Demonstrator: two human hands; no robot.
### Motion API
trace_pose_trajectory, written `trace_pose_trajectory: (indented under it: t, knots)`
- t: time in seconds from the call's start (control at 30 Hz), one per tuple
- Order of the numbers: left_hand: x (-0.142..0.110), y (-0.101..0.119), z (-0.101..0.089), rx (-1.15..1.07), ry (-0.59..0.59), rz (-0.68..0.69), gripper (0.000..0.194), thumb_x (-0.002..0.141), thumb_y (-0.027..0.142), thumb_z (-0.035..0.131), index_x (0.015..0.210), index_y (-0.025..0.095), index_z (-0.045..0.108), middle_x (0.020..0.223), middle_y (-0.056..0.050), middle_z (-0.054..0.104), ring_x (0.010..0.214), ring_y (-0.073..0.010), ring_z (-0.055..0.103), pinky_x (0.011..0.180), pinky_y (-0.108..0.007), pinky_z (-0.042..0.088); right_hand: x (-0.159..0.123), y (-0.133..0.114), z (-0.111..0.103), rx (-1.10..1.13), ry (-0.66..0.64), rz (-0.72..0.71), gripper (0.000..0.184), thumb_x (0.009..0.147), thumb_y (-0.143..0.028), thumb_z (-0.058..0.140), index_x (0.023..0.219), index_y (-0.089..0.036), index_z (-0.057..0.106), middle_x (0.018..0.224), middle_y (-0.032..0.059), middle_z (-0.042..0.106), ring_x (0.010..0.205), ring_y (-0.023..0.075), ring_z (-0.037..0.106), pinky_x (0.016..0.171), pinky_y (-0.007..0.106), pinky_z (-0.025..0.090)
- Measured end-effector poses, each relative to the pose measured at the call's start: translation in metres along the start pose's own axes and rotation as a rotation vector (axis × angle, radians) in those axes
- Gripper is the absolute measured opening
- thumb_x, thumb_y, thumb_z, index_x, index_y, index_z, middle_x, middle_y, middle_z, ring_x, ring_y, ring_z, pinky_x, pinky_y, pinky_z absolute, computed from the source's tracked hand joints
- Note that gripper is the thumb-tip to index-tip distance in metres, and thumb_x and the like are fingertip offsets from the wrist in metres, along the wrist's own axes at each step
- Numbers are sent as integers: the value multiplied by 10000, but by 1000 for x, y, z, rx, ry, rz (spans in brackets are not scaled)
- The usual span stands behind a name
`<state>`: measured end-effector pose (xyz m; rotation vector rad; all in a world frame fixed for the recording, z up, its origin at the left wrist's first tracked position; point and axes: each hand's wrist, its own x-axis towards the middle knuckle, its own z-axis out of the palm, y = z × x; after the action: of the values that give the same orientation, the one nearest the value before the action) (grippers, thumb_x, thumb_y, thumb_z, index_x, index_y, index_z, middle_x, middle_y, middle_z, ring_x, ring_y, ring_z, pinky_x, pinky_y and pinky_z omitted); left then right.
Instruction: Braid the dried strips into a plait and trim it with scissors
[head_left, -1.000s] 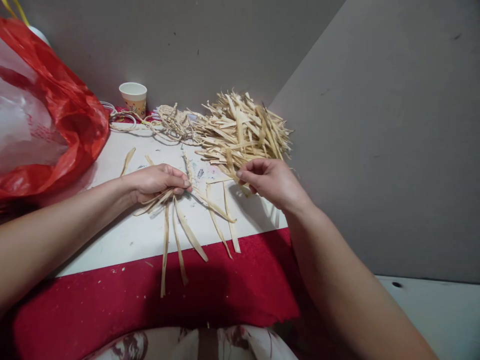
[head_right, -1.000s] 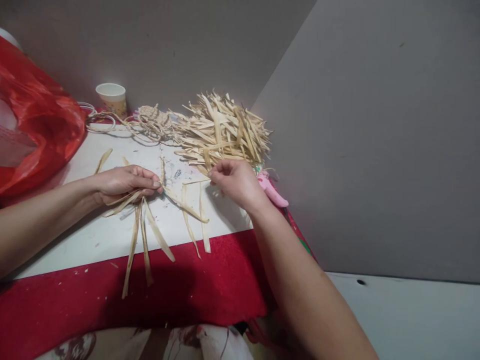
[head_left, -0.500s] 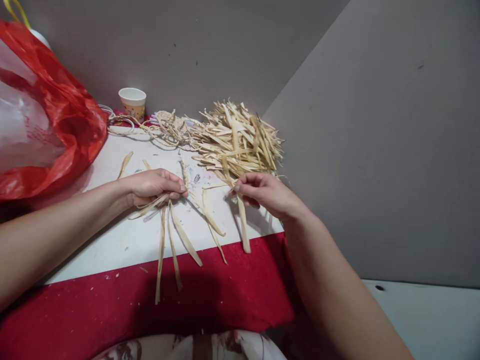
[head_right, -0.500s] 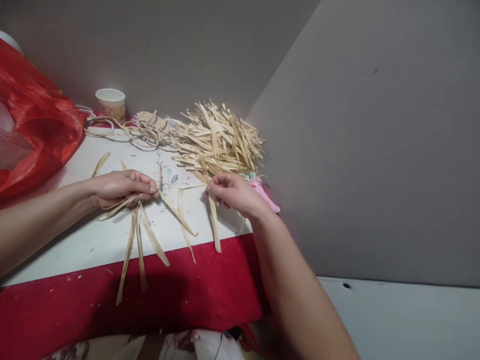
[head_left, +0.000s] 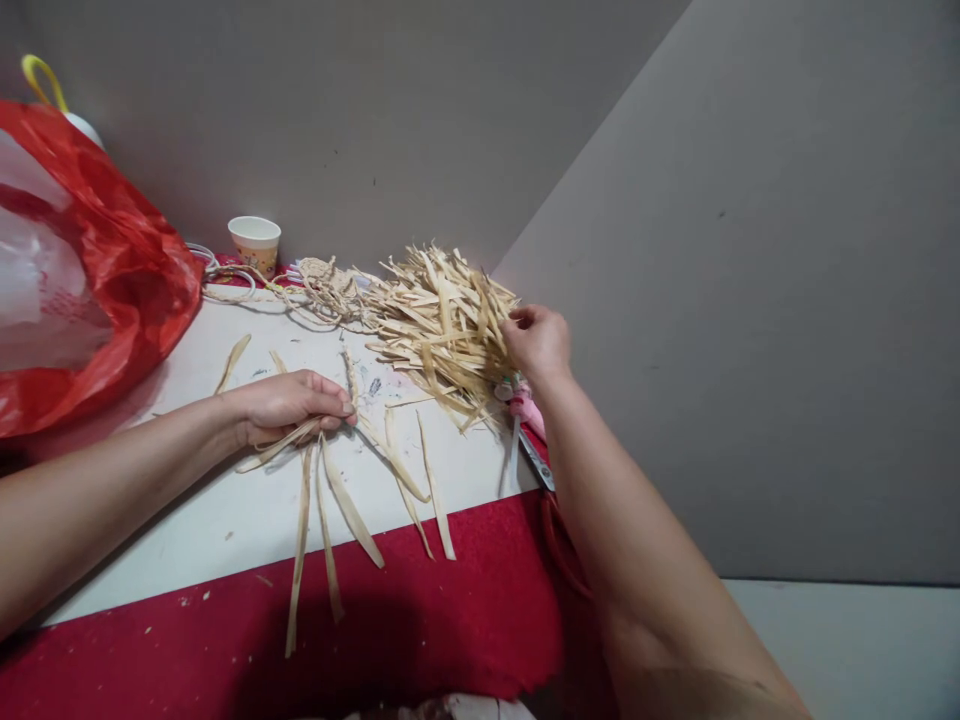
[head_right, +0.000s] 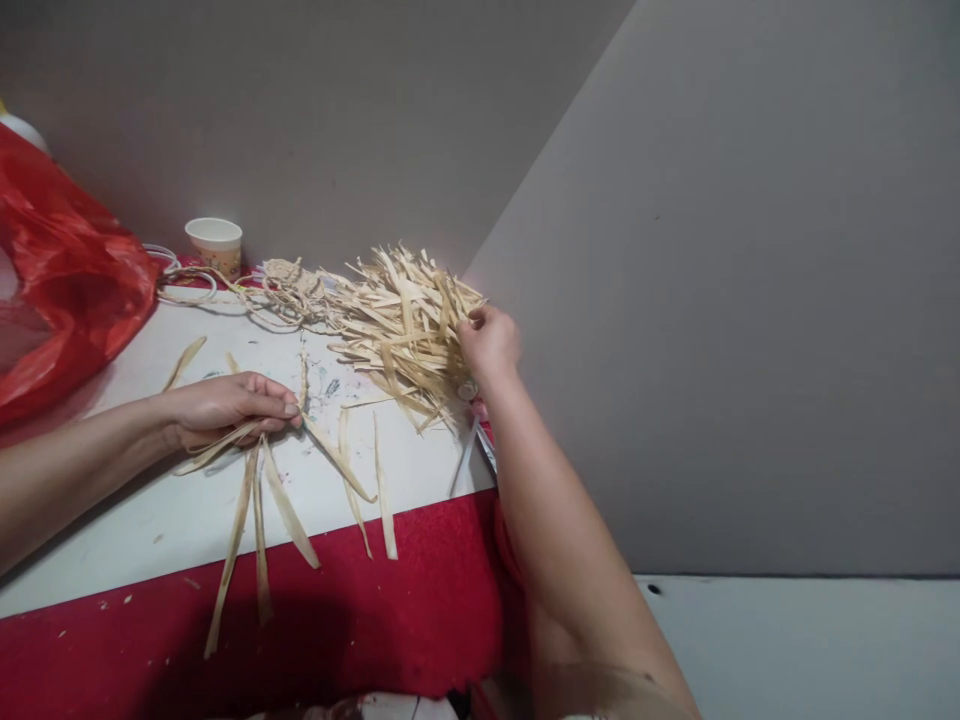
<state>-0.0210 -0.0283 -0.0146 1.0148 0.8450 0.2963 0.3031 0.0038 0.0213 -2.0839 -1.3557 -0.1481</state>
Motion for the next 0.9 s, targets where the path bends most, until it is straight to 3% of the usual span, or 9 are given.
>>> trace_pose_trajectory:
  t: [0.1, 0.27, 0.43, 0.53, 0.67, 0.83, 0.9]
  knots:
    - [-1, 0, 0, -11, -13, -1, 156, 683, 215, 728, 639, 102, 631, 457, 23, 506, 337, -18, 364, 329, -124, 255, 20, -1, 9, 4, -38, 63, 201, 721, -258, 567, 828, -143, 692, 816, 99, 664, 677, 177, 521, 670, 304, 403]
    - [-2, 0, 1, -6, 3, 19, 178, 681, 228, 742, 651, 88, 637, 447, 22, 505, 347, -10, 352, 340, -114, 236, 32, -4, 18, 39, -119, 125, 84, 655, -190, 578, 688, -150, 644, 657, 48, 605, 572, 138, 449, 616, 294, 382]
    - [0, -1, -1, -16, -5, 8, 174, 669, 228, 748, 661, 86, 646, 449, 15, 518, 347, -18, 370, 341, -120, 247, 37, -1, 5, 179, 33, 51, 78, 690, -183, 492, 672, -151, 561, 696, 37, 589, 612, 114, 460, 611, 250, 385]
    - [1, -2, -1, -20, 0, 15, 174, 657, 225, 756, 666, 86, 652, 465, 2, 544, 350, -17, 375, 340, -118, 248, 35, -2, -10, 529, 106, 100, 28, 646, -195, 490, 669, -179, 492, 709, 28, 602, 554, 93, 442, 528, 230, 363]
    - [0, -2, -1, -31, -5, 11, 161, 658, 221, 756, 653, 97, 653, 462, 8, 540, 354, -16, 377, 342, -116, 261, 17, -9, -26, 912, -88, 219, 207, 578, -231, 559, 757, -208, 458, 713, -4, 632, 451, 67, 379, 411, 197, 255]
    - [-1, -1, 1, -17, -5, 13, 139, 678, 211, 735, 639, 103, 655, 462, 12, 529, 342, -20, 375, 325, -120, 274, -27, -24, -33, 976, -449, 222, 316, 545, -264, 666, 835, -192, 564, 771, -10, 652, 422, 35, 337, 379, 181, 221]
    - [-1, -1, 2, -9, 4, 19, 120, 682, 191, 724, 643, 97, 660, 454, 12, 526, 333, -20, 376, 319, -120, 274, -48, -30, -31, 993, -567, 215, 302, 576, -308, 705, 829, -179, 602, 683, -27, 613, 406, 30, 310, 369, 181, 205]
